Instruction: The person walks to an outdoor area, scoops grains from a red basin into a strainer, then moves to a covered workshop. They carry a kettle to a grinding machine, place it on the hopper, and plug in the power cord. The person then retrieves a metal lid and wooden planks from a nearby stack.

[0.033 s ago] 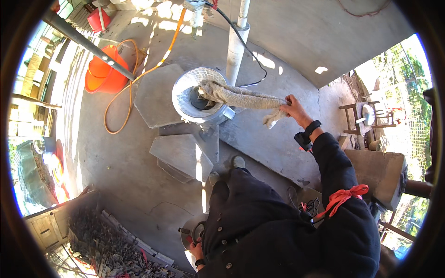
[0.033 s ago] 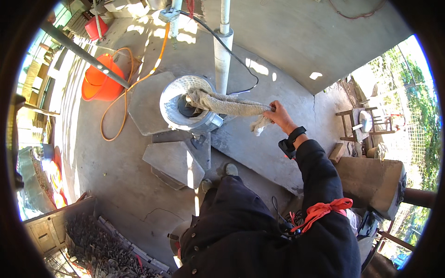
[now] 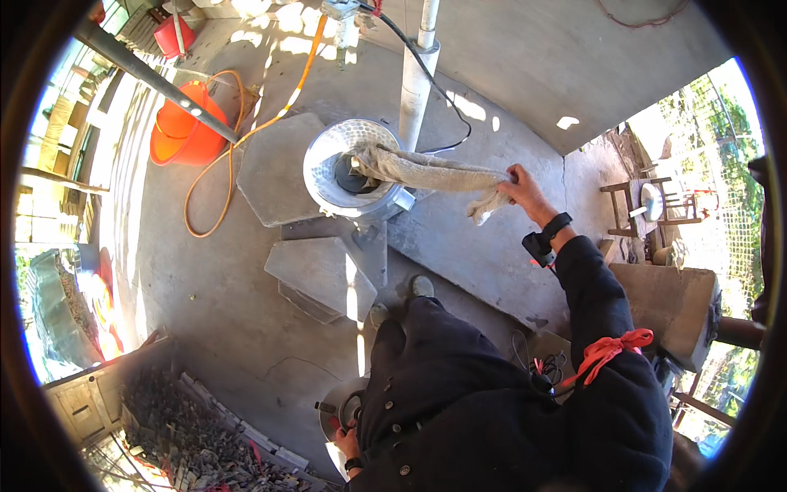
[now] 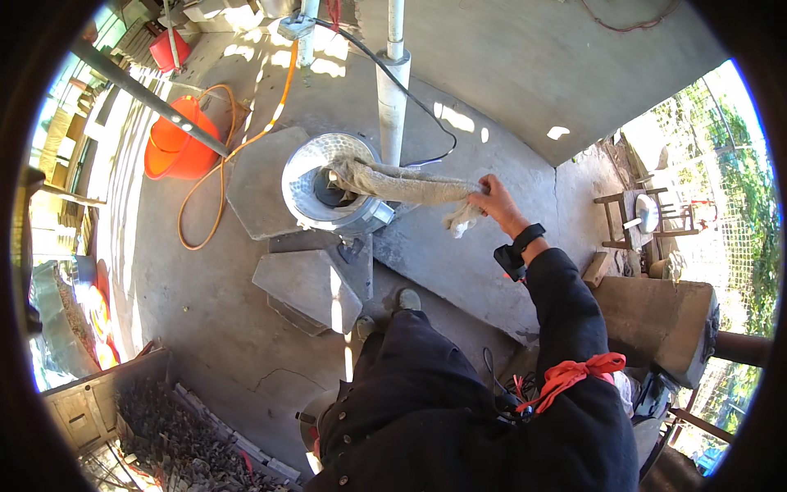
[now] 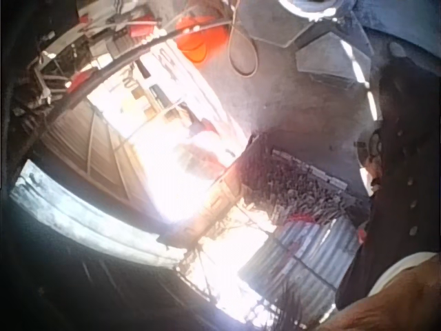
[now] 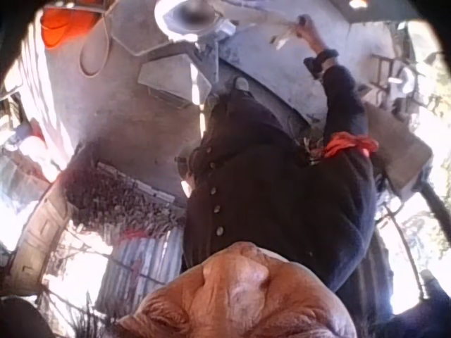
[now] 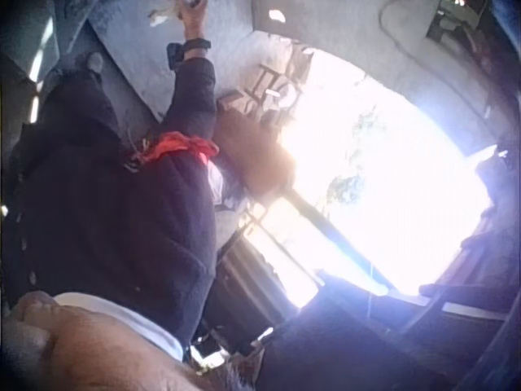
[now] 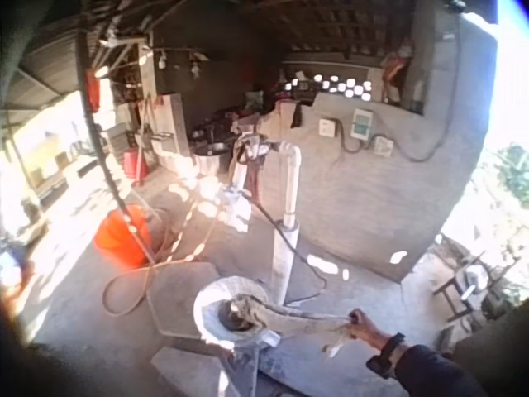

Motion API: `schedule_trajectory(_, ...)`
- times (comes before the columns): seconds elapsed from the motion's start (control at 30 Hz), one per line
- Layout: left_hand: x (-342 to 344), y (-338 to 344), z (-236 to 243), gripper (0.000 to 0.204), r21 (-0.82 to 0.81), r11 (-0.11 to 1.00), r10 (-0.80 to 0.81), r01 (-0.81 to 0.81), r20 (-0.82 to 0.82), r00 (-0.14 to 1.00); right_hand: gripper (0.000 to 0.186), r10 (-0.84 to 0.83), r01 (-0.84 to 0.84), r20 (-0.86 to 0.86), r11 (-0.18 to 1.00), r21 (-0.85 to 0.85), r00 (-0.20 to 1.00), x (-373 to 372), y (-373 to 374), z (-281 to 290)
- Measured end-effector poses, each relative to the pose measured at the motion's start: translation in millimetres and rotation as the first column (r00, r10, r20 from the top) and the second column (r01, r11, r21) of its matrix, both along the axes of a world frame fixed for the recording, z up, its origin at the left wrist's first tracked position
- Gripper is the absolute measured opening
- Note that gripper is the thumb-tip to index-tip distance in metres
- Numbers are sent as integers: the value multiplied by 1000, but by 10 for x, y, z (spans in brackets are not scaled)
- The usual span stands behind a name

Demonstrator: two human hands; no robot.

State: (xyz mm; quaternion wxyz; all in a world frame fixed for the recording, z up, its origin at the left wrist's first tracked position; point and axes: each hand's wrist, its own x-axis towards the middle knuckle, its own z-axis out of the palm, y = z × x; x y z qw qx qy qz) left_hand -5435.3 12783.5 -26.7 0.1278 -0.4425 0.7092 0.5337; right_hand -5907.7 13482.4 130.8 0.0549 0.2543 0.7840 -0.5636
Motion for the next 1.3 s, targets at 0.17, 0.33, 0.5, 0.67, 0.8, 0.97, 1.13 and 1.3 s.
schedule_trajectory(0.17, -79, 17, 38, 28, -23, 1000, 6, -5, 40, 999, 28, -384, 109, -399, 820, -562, 833, 191, 355, 508)
schedule_trajectory(0.33, -507, 271, 513, 28, 48, 998, 23, -30, 146, 989, 33, -366, 184, -228, 805, -564, 902, 464, 740, 833)
schedule_trajectory(0.5, -938, 689, 999, 24, 249, 922, 270, -298, 139, 953, 32, -167, 50, -243, 904, -425, 955, 482, 728, 900)
schedule_trajectory(0.67, -1009, 788, 1072, 23, 1, 999, 53, -54, 120, 991, 28, 368, -367, 21, 929, -46, 929, 359, 322, 778)
schedule_trajectory(0.8, -925, 657, 860, 25, 53, 995, 77, -83, 97, 992, 33, 384, -343, 45, 867, -362, 922, 425, -216, 749)
schedule_trajectory(0.97, -967, 459, 688, 28, 177, 951, 234, -252, 119, 965, 34, 536, -450, 137, 801, -396, 833, 522, -1032, 209)
schedule_trajectory(1.13, -1239, 279, 858, 28, 149, 964, 210, -222, 95, 973, 38, 626, -551, 46, 717, -427, 779, 399, -2216, -226)
schedule_trajectory(1.3, -1728, 131, 1125, 21, 97, 984, 148, -148, 15, 989, 48, 730, -681, 56, 659, -320, 681, 340, -3053, -573)
